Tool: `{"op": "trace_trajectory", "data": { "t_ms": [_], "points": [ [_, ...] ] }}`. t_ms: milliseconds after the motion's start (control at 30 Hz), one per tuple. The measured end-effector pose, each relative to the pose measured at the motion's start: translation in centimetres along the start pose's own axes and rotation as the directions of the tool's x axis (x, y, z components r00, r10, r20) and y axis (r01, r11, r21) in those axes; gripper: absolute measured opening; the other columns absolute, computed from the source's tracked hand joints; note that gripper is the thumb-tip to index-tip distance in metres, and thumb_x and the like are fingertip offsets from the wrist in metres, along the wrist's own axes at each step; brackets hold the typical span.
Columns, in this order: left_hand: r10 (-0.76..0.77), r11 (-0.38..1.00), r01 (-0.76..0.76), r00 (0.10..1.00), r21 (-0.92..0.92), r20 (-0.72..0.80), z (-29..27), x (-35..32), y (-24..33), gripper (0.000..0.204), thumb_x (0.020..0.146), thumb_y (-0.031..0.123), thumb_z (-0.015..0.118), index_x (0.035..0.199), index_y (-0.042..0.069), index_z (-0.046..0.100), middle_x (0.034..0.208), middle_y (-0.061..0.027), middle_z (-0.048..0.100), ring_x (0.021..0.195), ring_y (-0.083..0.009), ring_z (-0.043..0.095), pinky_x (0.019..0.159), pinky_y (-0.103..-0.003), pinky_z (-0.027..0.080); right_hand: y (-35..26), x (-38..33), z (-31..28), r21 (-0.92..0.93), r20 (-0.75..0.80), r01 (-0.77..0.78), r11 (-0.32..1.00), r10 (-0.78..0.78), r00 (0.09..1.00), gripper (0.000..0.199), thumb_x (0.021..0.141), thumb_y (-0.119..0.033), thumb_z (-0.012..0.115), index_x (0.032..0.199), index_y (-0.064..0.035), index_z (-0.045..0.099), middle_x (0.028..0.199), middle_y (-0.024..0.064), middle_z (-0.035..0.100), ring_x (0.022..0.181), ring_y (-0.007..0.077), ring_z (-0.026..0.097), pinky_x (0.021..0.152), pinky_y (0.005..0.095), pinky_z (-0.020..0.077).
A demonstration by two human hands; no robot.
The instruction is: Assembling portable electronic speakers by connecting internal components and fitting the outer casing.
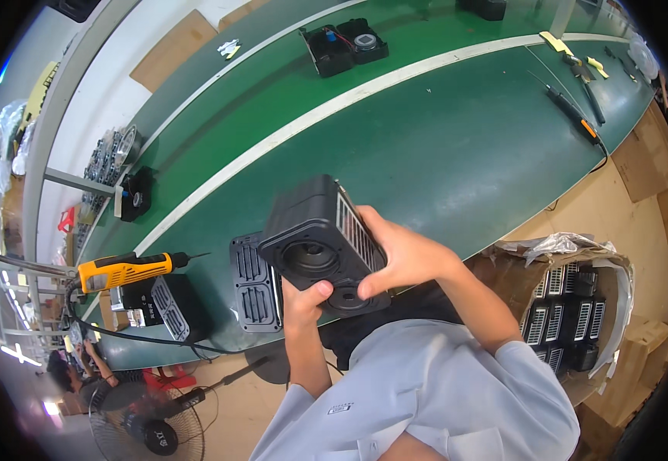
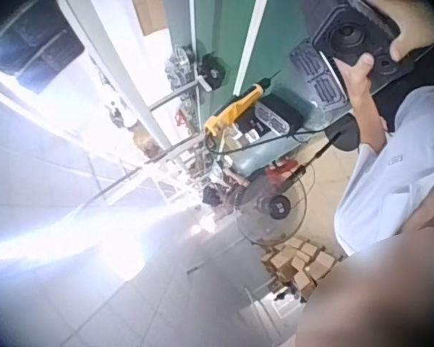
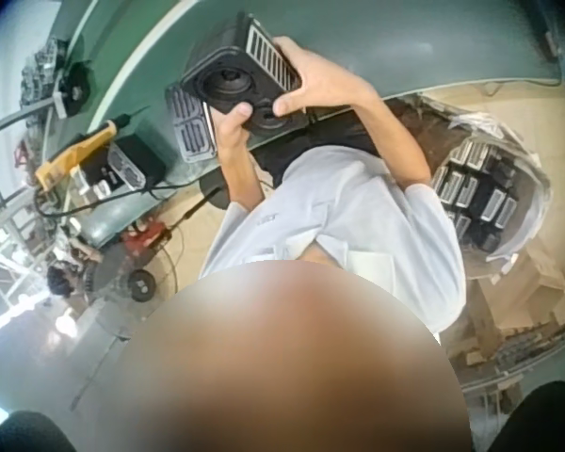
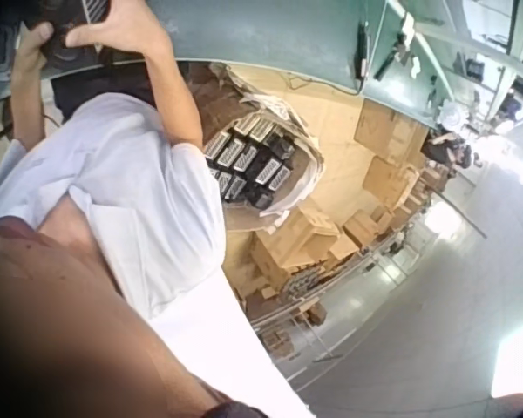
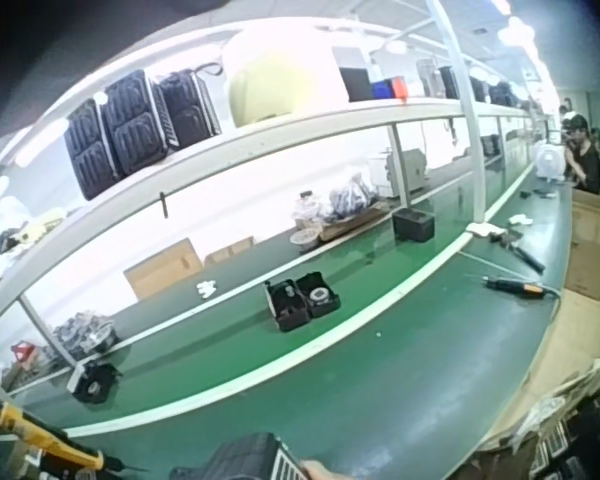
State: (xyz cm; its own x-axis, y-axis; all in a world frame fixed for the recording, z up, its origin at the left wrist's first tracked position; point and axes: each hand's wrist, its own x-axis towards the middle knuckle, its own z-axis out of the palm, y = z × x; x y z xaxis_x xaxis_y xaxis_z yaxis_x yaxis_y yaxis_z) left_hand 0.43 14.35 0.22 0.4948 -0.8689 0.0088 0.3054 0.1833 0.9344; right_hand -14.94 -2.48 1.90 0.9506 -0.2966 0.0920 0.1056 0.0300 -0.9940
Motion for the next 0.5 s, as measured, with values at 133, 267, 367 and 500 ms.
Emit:
{"op": "trace_trajectory", "data": {
  "t_ms": [133,267,367,500],
  "points": [
    [-0.02,0.984,0.015,0.999,-0.175,-0.026,-1.2,-1.2,-1.6,0.093,0.071,0.032,0.091,0.144,-0.003,0.047,0.134,-0.0153,0.061,0.121,-0.0287,0.063,0.106,-0.041,0.051,-2.2,-0.4,2.3,-0.099,-0.157,-0.033,0.995,0.017,0.987,0.098,0.07,-0.032,0.089,0.144,0.0058,0.037,0.126,0.0231,0.06,0.116,0.0316,0.063,0.102,0.0412,0.0486],
    [0.0,0.968,-0.009,0.999,-0.249,-0.033,-2.3,-1.6,-2.6,0.095,0.068,0.032,0.094,0.144,-0.002,0.048,0.133,-0.0142,0.062,0.121,-0.0288,0.064,0.107,-0.043,0.051,-2.4,-0.5,3.9,-0.261,-0.272,-0.072,0.963,-0.002,0.962,0.1,0.066,-0.039,0.09,0.14,0.0055,0.039,0.117,0.0267,0.063,0.104,0.041,0.067,0.094,0.0446,0.0519],
    [-0.008,0.974,0.014,1.0,-0.225,0.026,-2.9,-1.4,-1.7,0.101,0.065,0.033,0.097,0.146,-0.002,0.047,0.137,-0.0132,0.061,0.124,-0.0282,0.062,0.108,-0.042,0.05,-2.0,-0.4,4.0,-0.315,-0.229,-0.017,0.949,-0.058,0.972,0.099,0.068,-0.041,0.089,0.14,0.0063,0.04,0.119,0.0296,0.064,0.108,0.043,0.068,0.093,0.046,0.0538],
    [0.075,0.995,-0.078,0.996,0.055,0.055,-2.4,-1.7,0.9,0.122,0.058,0.054,0.1,0.151,0.0,0.042,0.148,-0.0151,0.052,0.136,-0.0305,0.053,0.115,-0.046,0.042,-1.9,-0.5,3.2,-0.35,-0.072,0.052,0.935,-0.082,0.994,0.1,0.066,-0.039,0.09,0.143,0.0033,0.04,0.126,0.0276,0.062,0.113,0.0448,0.065,0.097,0.0468,0.0522]
  ]
}}
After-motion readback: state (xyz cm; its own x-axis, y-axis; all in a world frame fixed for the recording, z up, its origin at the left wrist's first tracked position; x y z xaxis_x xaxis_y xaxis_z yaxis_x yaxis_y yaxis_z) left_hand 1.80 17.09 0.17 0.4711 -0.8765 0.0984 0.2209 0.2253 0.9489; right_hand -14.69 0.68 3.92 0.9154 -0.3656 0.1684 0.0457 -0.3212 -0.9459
